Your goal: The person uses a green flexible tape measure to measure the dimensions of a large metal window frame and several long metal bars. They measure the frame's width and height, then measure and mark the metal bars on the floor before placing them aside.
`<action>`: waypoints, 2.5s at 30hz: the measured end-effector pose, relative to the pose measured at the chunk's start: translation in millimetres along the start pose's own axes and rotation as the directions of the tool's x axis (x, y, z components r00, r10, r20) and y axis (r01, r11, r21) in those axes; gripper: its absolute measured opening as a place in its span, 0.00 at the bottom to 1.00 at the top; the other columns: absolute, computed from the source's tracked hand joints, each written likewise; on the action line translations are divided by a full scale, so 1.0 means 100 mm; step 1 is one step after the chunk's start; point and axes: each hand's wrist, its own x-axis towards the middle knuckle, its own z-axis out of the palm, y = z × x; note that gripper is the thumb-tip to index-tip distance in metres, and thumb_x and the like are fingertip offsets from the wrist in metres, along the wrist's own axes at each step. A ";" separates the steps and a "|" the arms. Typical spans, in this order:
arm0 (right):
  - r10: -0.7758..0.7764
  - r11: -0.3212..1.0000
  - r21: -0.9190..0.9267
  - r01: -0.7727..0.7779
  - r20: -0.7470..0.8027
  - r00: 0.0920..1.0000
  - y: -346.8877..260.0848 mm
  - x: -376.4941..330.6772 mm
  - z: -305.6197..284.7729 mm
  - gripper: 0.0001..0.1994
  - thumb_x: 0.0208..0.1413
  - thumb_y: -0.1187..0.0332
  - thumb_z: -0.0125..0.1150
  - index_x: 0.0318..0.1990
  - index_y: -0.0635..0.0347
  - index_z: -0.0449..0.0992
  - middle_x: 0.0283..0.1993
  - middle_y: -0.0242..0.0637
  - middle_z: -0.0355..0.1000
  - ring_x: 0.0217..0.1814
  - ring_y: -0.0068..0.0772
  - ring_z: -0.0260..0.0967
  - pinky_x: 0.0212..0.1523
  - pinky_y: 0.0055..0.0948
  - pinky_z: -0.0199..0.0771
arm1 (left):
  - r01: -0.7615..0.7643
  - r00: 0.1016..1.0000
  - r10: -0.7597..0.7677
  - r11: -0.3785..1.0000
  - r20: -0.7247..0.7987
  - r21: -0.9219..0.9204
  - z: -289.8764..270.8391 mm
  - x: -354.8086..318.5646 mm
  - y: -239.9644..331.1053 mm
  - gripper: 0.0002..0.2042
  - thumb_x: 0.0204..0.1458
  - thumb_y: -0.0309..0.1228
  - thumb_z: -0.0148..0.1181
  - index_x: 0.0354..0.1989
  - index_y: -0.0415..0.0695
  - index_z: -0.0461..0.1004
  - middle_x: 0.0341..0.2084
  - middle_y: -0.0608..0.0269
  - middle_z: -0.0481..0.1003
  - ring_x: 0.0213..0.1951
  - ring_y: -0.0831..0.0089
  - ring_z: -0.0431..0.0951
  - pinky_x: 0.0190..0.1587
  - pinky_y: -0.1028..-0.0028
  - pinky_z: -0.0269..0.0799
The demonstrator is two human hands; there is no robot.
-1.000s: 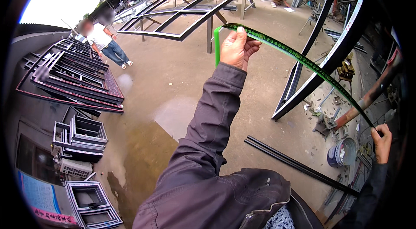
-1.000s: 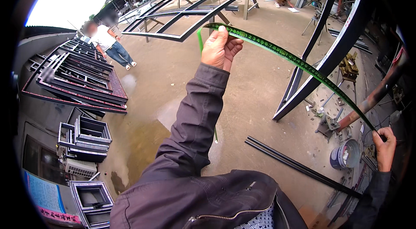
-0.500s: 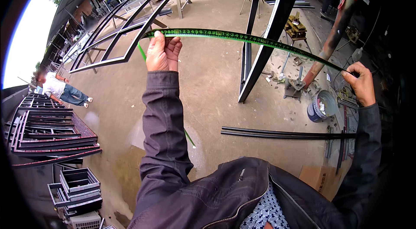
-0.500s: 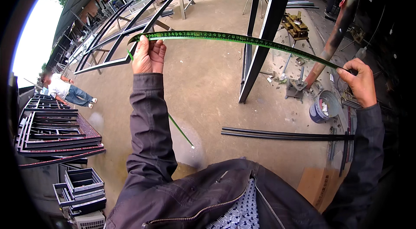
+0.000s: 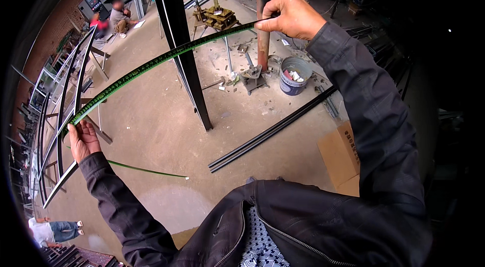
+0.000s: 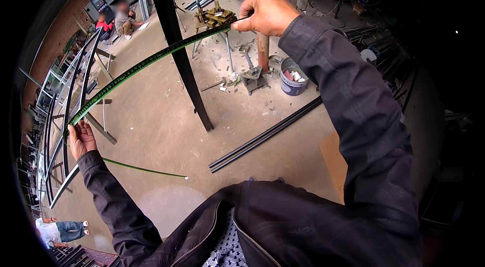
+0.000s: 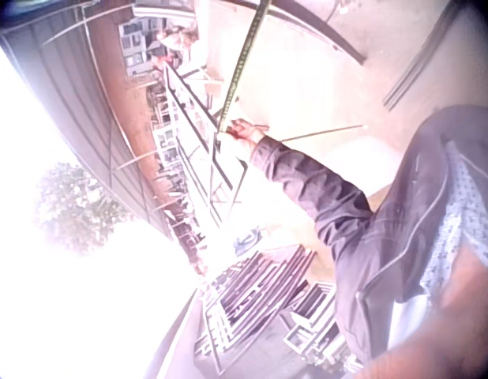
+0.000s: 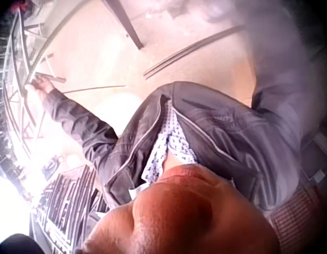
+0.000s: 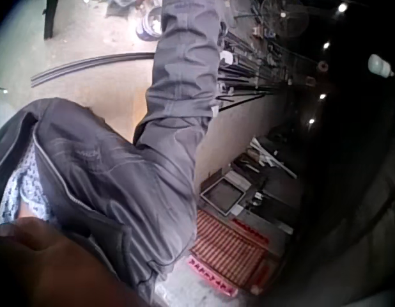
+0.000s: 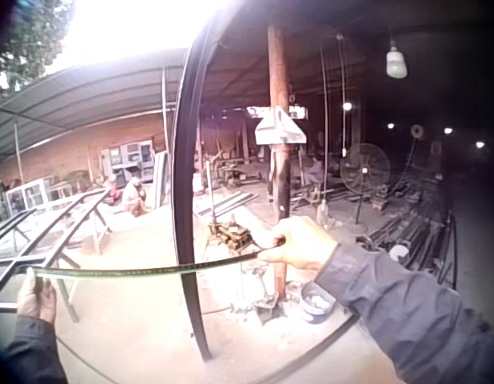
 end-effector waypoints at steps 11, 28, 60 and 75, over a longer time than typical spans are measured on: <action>0.058 0.987 -0.148 -0.060 -0.014 0.998 -0.22 0.15 -0.46 0.17 0.43 0.54 0.74 0.25 0.59 0.79 0.20 0.38 0.71 0.27 0.34 0.72 0.31 0.35 0.70 | 0.053 0.999 -0.053 0.996 0.010 -0.070 0.03 0.41 -0.22 0.08 0.59 0.34 0.58 0.37 0.41 0.76 0.34 0.61 0.80 0.38 0.70 0.80 0.43 0.71 0.78; 0.395 0.892 -0.147 -0.427 -0.206 0.896 0.84 -1.94 -2.48 0.15 0.42 0.59 0.74 0.22 0.61 0.79 0.17 0.33 0.71 0.20 0.21 0.66 0.23 0.29 0.65 | 0.357 0.805 -0.251 0.929 0.538 -0.101 2.62 -0.01 -1.90 0.11 0.60 0.34 0.57 0.42 0.37 0.75 0.38 0.54 0.80 0.43 0.67 0.80 0.49 0.69 0.77; 0.667 0.531 -0.242 -0.812 -0.471 0.577 4.98 -4.99 -5.44 0.12 0.54 0.61 0.69 0.29 0.61 0.78 0.21 0.25 0.64 0.22 0.15 0.58 0.22 0.24 0.60 | 0.695 0.408 -0.396 0.719 0.823 0.002 8.76 -2.72 -7.09 0.08 0.59 0.38 0.58 0.40 0.49 0.76 0.35 0.66 0.80 0.39 0.70 0.80 0.44 0.69 0.76; 0.798 0.406 -0.102 -0.908 -0.445 0.407 6.12 -5.42 -5.94 0.13 0.53 0.59 0.69 0.31 0.60 0.78 0.23 0.22 0.64 0.26 0.15 0.56 0.27 0.22 0.59 | 0.747 0.271 -0.488 0.650 0.830 0.139 10.19 -3.17 -8.44 0.10 0.58 0.38 0.59 0.43 0.47 0.74 0.36 0.63 0.79 0.41 0.67 0.79 0.48 0.67 0.76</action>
